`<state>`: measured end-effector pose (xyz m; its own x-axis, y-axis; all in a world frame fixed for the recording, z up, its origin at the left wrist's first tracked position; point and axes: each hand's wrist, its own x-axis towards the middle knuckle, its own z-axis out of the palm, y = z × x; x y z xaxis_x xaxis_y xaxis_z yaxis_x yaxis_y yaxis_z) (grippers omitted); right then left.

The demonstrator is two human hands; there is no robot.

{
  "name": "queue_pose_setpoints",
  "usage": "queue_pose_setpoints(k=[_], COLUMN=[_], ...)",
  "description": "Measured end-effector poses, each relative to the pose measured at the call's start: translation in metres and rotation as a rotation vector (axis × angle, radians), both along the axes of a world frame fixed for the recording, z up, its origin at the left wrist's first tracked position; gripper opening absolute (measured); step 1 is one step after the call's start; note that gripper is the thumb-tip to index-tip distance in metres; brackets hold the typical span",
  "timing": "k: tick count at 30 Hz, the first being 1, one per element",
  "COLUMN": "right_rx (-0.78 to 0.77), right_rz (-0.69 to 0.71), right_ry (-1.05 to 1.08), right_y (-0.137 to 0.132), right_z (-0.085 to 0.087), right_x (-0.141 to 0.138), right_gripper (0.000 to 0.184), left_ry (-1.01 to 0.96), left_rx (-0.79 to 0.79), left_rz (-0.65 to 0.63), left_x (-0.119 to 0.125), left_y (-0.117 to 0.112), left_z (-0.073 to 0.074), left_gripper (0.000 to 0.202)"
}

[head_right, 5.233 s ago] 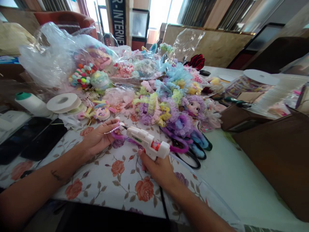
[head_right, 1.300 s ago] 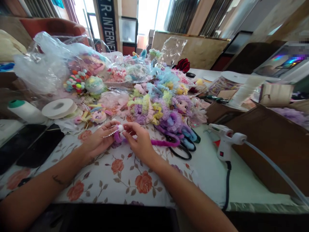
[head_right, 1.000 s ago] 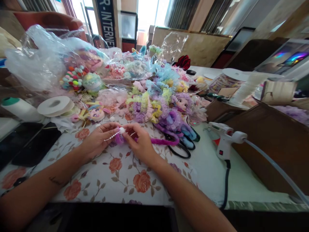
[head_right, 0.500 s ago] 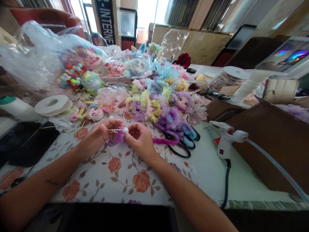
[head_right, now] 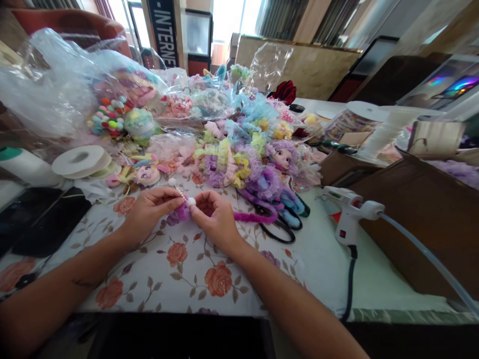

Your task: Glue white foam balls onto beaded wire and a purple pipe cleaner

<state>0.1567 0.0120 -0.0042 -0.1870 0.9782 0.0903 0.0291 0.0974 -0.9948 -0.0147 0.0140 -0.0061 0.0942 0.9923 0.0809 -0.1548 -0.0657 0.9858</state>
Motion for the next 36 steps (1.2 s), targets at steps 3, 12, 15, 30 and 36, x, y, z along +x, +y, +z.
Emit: queue_pose_setpoints(k=[3,12,15,30,36], right_rx=[-0.005,0.003,-0.011,-0.101,-0.193], right_rz=[0.010,0.029,0.055,0.019,0.061], right_ry=[-0.015,-0.016,0.030,0.017,0.118], right_y=[0.000,0.000,0.000,-0.007,-0.008], right_z=[0.000,0.000,-0.002,-0.010,-0.004], right_x=[0.000,0.000,0.000,-0.010,-0.018], right_gripper=[0.020,0.018,0.022,0.035,0.034], left_ry=[0.055,0.126,0.162,0.456,0.571], left_rx=[0.023,0.081,0.084,0.445,0.599], left_rz=[0.001,-0.038,-0.017,0.257,0.365], left_x=[0.000,-0.001,-0.001,0.003,0.002], left_y=[-0.002,-0.004,-0.003,-0.007,-0.006], left_z=[0.002,0.008,0.006,0.001,-0.001], left_gripper=[0.009,0.012,0.013,0.008,0.007])
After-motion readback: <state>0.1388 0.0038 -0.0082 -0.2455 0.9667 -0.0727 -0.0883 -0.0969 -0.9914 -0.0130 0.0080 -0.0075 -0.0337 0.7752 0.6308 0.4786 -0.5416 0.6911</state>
